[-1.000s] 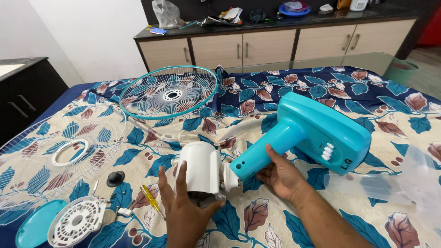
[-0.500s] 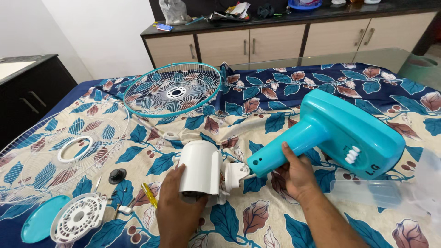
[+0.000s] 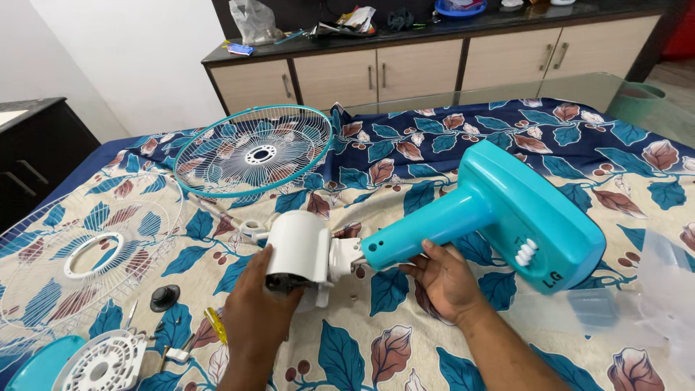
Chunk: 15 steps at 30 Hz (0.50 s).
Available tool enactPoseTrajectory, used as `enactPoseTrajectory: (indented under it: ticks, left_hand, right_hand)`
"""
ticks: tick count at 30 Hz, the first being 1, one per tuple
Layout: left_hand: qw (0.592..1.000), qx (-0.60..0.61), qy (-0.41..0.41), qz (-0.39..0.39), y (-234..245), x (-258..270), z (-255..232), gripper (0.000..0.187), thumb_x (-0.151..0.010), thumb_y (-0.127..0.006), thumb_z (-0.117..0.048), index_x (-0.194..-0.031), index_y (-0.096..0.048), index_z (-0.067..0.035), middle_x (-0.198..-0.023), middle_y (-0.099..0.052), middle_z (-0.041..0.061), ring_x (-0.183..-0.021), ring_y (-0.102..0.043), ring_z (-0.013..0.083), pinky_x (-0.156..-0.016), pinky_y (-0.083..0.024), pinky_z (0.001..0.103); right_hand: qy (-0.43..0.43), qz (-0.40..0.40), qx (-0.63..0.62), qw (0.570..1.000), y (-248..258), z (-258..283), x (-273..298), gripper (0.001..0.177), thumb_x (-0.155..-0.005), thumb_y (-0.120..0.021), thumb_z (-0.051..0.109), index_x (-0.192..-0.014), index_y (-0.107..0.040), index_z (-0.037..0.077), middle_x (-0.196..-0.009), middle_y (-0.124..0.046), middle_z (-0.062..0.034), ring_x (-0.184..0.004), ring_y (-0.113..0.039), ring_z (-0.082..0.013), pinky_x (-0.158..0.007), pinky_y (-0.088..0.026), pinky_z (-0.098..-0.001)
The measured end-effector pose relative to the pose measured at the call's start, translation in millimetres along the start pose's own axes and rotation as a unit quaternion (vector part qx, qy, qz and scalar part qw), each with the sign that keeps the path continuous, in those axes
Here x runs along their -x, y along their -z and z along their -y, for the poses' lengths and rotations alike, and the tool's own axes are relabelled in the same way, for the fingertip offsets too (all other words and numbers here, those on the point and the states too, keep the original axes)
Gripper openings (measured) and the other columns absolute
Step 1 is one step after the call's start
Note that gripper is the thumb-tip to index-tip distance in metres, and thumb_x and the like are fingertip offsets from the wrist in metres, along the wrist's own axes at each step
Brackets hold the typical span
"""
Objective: The person disassembles a teal and white LG table fan using a yellow screwdriver. They remove screws from the motor housing and the back panel, then detach the rear motor cover and the back casing, placing the removed parts on the table.
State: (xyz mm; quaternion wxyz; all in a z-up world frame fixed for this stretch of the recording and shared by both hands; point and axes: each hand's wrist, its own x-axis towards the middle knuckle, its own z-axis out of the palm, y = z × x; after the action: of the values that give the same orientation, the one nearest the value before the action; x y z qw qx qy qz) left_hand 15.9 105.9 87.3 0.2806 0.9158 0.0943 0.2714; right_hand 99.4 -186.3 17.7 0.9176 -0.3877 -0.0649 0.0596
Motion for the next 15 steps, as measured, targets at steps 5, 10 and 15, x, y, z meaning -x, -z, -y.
enactPoseTrajectory:
  ticks: [5, 10, 15]
  left_hand:
    - [0.994, 0.021, -0.097, -0.045, -17.6, -28.6, 5.4, 0.078, -0.063, -0.092, -0.018, -0.133, -0.06, -0.007, -0.132, -0.066, 0.017, -0.117, -0.066, 0.0367, -0.094, -0.055, 0.042]
    - [0.995, 0.02, -0.09, -0.05, -28.8, -32.1, 6.7, 0.083, -0.062, -0.09, -0.015, -0.137, -0.055, -0.005, -0.137, -0.06, 0.018, -0.125, -0.059, 0.0376, -0.101, -0.049, 0.043]
    - [0.955, -0.075, -0.21, -0.196, -29.5, -14.8, 0.5, 0.08, -0.063, -0.081, -0.023, -0.135, -0.054, -0.001, -0.136, -0.056, 0.026, -0.122, -0.057, 0.0423, -0.099, -0.045, 0.048]
  right_hand:
    - [-0.008, -0.019, -0.03, 0.999, -3.3, 0.5, -3.1, 0.041, -0.092, -0.066, 0.029, -0.124, -0.057, 0.006, -0.115, -0.068, -0.0128, -0.111, -0.066, -0.0289, -0.094, -0.052, -0.0479]
    - [0.017, -0.137, 0.118, 0.983, -6.4, -2.0, -9.1, 0.054, -0.088, -0.068, 0.025, -0.133, -0.045, 0.006, -0.115, -0.067, -0.0078, -0.105, -0.068, -0.0234, -0.088, -0.053, -0.0421]
    - [0.132, -0.258, 0.218, 0.932, -1.2, -20.9, -9.6, 0.067, -0.083, -0.075, 0.007, -0.135, -0.033, 0.005, -0.095, -0.064, -0.0104, -0.077, -0.065, -0.017, -0.067, -0.056, -0.0316]
